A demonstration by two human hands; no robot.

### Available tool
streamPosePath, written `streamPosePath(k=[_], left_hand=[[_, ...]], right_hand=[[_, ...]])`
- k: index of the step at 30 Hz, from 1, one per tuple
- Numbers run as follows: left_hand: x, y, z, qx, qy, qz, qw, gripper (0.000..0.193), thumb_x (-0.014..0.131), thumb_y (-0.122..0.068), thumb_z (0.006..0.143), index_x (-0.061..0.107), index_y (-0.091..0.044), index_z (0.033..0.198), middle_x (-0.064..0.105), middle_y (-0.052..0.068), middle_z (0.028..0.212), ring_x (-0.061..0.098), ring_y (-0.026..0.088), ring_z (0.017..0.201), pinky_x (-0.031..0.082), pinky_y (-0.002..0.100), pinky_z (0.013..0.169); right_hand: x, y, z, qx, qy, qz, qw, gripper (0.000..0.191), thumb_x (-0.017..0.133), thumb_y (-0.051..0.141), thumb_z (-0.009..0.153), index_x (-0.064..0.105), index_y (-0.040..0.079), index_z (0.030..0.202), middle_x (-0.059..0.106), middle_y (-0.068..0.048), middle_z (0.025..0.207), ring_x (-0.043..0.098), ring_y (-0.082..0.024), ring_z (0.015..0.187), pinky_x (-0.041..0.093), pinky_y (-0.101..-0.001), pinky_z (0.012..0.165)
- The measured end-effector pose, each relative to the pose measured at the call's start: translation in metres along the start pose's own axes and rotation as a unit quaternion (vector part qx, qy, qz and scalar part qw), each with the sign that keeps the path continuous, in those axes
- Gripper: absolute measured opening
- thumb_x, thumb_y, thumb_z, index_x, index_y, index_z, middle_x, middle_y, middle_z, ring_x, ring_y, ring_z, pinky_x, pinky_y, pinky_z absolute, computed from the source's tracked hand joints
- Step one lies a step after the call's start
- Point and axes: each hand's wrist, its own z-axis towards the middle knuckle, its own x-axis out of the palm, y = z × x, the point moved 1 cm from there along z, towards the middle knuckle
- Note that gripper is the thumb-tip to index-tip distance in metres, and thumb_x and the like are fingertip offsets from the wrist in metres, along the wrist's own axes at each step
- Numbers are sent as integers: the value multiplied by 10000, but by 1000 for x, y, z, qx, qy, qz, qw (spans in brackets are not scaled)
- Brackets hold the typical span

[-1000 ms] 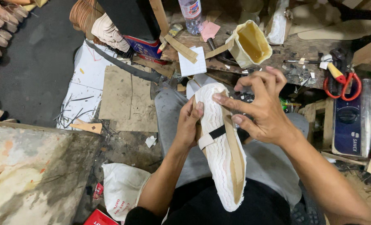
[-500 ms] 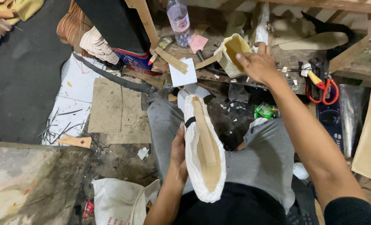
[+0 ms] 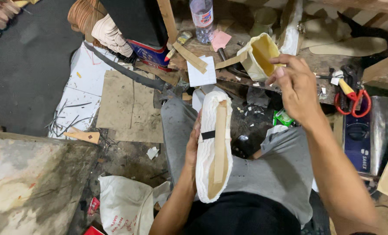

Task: The person sits on the floor holding a fabric shoe upper and presses a cardboard stiffener strip along its inner heel, smoothing and aligning it with their fingers. They repeatedly turn the upper over to press the strip from both sides, then pick up a black shoe sole and place a small paper piece onto it.

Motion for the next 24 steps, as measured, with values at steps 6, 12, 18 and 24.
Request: streamPosePath(k=[6,12,18,24], left_hand=[[35,-6,3,45,4,37,998,910,710,-385,929,259,-15,1627,463,142,1581,536,248,1396,429,404,1187],[43,-15,-6,40,-20,86,995,910,729,-344,913,271,-39,1637,507,156,1539,567,245,1340,463,384,1135],[40,-18,-8,46,-39,90,994,930,742,-338,896,276,-39,1643,530,155,1515,597,237,1295,500,373,1087],[38,-17,-9,59,-24,99,993,970,779,-345,875,267,-37,1640,532,158,1515,600,240,1293,497,374,1093]], right_hand=[[22,91,-51,-83,-85,16,993,618,330,539,1115,637,101,1425,346,-266,1644,317,-451,1558,270,-532,1311],[40,104,-58,-68,-59,15,996,707,300,601,1122,434,90,1593,135,-302,1718,122,-482,1630,97,-618,1335],[25,112,-66,-88,-85,-92,988,544,315,539,1071,600,276,1452,412,-204,1579,295,-425,1492,167,-587,1298],[20,111,-65,-67,-85,-99,989,512,411,497,1075,689,204,1389,505,-154,1196,384,-373,1183,256,-540,1123]])
